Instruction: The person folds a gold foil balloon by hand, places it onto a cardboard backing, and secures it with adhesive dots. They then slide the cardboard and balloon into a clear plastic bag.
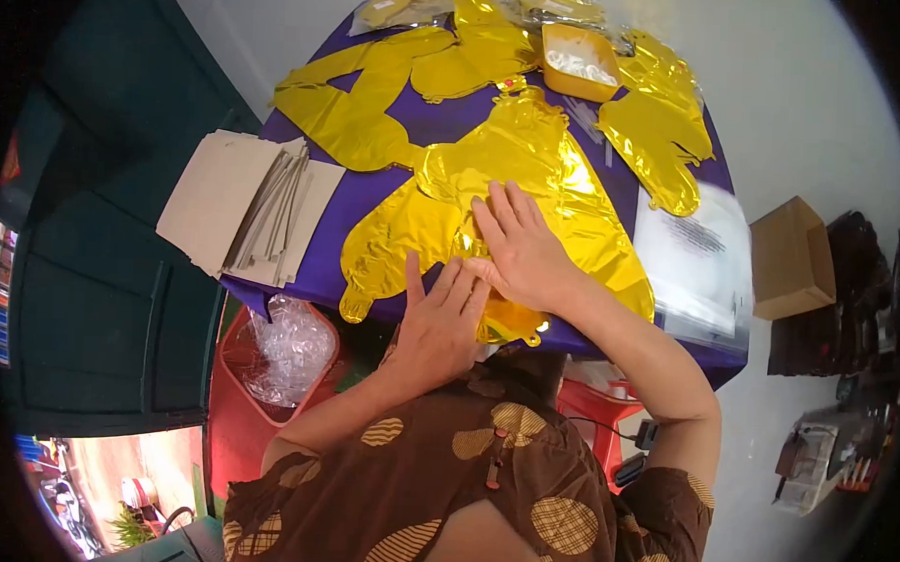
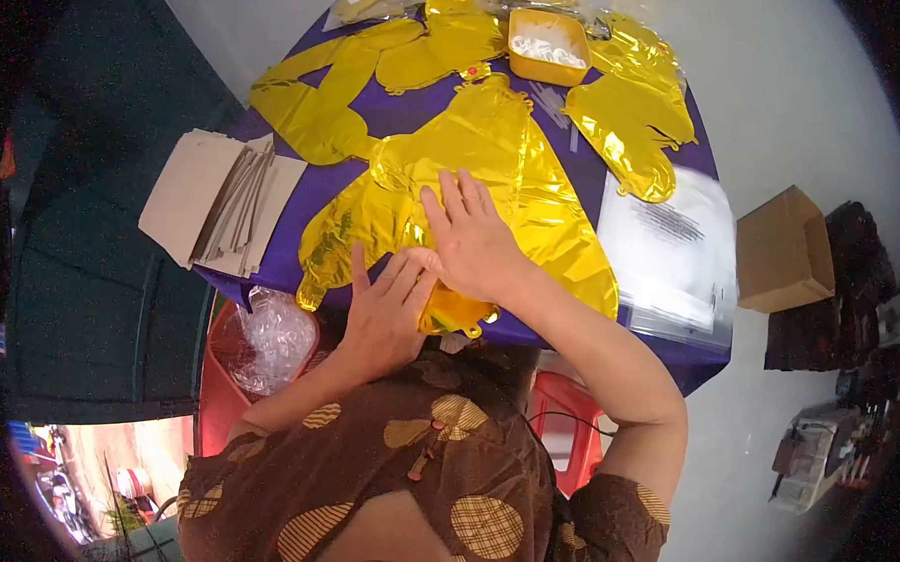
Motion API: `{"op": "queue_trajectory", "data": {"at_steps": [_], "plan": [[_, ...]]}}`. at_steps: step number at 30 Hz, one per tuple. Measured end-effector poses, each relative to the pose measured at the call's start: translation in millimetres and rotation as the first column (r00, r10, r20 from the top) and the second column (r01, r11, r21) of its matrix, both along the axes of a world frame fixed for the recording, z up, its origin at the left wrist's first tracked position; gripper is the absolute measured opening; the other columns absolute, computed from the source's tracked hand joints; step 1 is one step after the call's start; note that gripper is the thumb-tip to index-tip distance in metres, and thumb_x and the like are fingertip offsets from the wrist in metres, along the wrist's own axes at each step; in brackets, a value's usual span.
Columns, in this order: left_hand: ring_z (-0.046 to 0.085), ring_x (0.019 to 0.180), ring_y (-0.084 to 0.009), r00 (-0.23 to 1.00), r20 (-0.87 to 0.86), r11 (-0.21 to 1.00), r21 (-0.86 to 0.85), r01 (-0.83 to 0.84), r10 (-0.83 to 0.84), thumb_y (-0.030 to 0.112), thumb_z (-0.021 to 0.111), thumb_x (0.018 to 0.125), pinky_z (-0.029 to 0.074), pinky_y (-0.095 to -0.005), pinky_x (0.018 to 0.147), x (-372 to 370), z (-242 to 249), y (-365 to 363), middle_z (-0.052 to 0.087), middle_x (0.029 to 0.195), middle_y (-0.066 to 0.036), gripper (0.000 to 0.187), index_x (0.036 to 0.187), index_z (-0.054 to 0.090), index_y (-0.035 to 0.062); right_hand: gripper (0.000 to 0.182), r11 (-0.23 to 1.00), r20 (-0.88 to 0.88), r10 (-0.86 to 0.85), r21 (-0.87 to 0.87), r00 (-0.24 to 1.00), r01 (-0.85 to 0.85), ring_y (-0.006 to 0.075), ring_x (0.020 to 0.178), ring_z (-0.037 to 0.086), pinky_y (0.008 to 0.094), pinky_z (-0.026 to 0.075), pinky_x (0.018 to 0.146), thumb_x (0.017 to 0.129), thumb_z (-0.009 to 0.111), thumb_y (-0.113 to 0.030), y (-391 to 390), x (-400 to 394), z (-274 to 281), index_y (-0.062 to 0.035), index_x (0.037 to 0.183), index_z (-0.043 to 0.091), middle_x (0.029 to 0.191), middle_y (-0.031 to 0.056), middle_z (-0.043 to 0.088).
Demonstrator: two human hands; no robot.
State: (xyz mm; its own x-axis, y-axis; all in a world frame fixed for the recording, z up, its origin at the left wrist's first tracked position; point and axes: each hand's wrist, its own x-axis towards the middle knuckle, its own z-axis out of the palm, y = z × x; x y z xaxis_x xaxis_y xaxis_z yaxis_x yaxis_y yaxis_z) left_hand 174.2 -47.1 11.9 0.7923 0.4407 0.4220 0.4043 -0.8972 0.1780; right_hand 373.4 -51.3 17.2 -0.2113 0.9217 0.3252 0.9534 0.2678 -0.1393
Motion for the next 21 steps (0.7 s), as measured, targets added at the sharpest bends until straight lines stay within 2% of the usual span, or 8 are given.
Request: {"op": "queue_trajectory", "data": {"at_steps": [3,6,9,12,14,15,17,21], "plan": [[0.046,0.132,-0.0355,0.999,-0.026,0.998,0.041,0.037,-0.036,0.028,0.079,0.070,0.013,-0.0730,0.112,-2,-1,4,0.053,0.133,-0.020,0.073,0.129,0.053,-0.0064,0.076,1.000,0.068,0.000,-0.019,0.998,0.001,0.0510,0.141,0.029,0.0556,0.021,0.118,0.098,0.046,-0.054,2,5,-11,0.0057,0.145,0.040,0.148,0.0349,0.035],[0.046,0.132,-0.0380,0.994,0.046,0.980,-0.171,0.102,-0.096,0.026,0.074,0.075,0.013,-0.0729,0.111,-6,17,3,0.052,0.134,-0.022,0.067,0.130,0.052,-0.0057,0.077,1.000,0.060,0.005,-0.005,0.998,-0.004,0.0501,0.142,0.029,0.0555,0.020,0.118,0.098,0.045,-0.056,2,6,-11,0.0047,0.145,0.040,0.148,0.0355,0.035],[0.047,0.128,-0.0405,0.967,0.163,0.881,-0.404,0.247,-0.196,0.022,0.070,0.079,0.019,-0.0681,0.112,-21,37,16,0.054,0.131,-0.023,0.056,0.126,0.054,-0.0042,0.078,1.000,0.086,-0.015,0.000,0.996,0.015,0.0492,0.142,0.029,0.0560,0.017,0.119,0.097,0.045,-0.057,1,5,-16,0.0040,0.146,0.040,0.148,0.0358,0.035],[0.052,0.118,-0.0413,0.952,0.235,0.938,-0.328,-0.112,0.196,0.017,0.066,0.085,0.030,-0.0581,0.107,-39,12,45,0.060,0.121,-0.019,0.036,0.119,0.060,0.0033,0.080,0.999,0.124,-0.033,-0.036,0.992,0.038,0.0484,0.144,0.027,0.0570,0.015,0.119,0.097,0.045,-0.058,-2,2,-9,0.0038,0.147,0.039,0.150,0.0355,0.033],[0.055,0.105,-0.0399,0.884,0.235,0.915,-0.106,-0.390,0.404,0.018,0.065,0.085,0.039,-0.0535,0.093,-48,4,78,0.062,0.108,-0.018,0.029,0.109,0.061,0.0031,0.081,0.996,0.137,-0.046,-0.065,0.989,0.056,0.0479,0.145,0.025,0.0573,0.014,0.119,0.096,0.045,-0.059,-1,0,-8,0.0035,0.147,0.038,0.151,0.0351,0.031],[0.055,0.102,-0.0388,0.876,0.136,0.886,-0.061,-0.459,0.463,0.019,0.065,0.085,0.039,-0.0529,0.090,-51,6,86,0.062,0.106,-0.018,0.026,0.106,0.061,0.0033,0.082,0.995,0.146,-0.051,-0.079,0.988,0.063,0.0477,0.145,0.024,0.0575,0.013,0.120,0.096,0.046,-0.060,-1,-1,-7,0.0034,0.148,0.038,0.152,0.0350,0.031],[0.056,0.096,-0.0368,0.815,-0.055,0.817,0.048,-0.575,0.577,0.019,0.064,0.085,0.039,-0.0519,0.086,-54,12,97,0.063,0.102,-0.017,0.020,0.098,0.062,0.0036,0.083,0.993,0.156,-0.051,-0.094,0.986,0.066,0.0474,0.146,0.023,0.0574,0.012,0.120,0.096,0.046,-0.060,-1,-1,-7,0.0033,0.148,0.037,0.153,0.0346,0.030],[0.056,0.092,-0.0353,0.824,-0.116,0.832,0.059,-0.552,0.555,0.019,0.062,0.085,0.039,-0.0494,0.082,-48,9,111,0.063,0.094,-0.014,0.015,0.088,0.060,0.0052,0.083,0.990,0.166,-0.063,-0.114,0.984,0.083,0.0471,0.147,0.022,0.0571,0.011,0.120,0.096,0.046,-0.061,-1,-2,-6,0.0032,0.148,0.037,0.153,0.0342,0.029]]}}
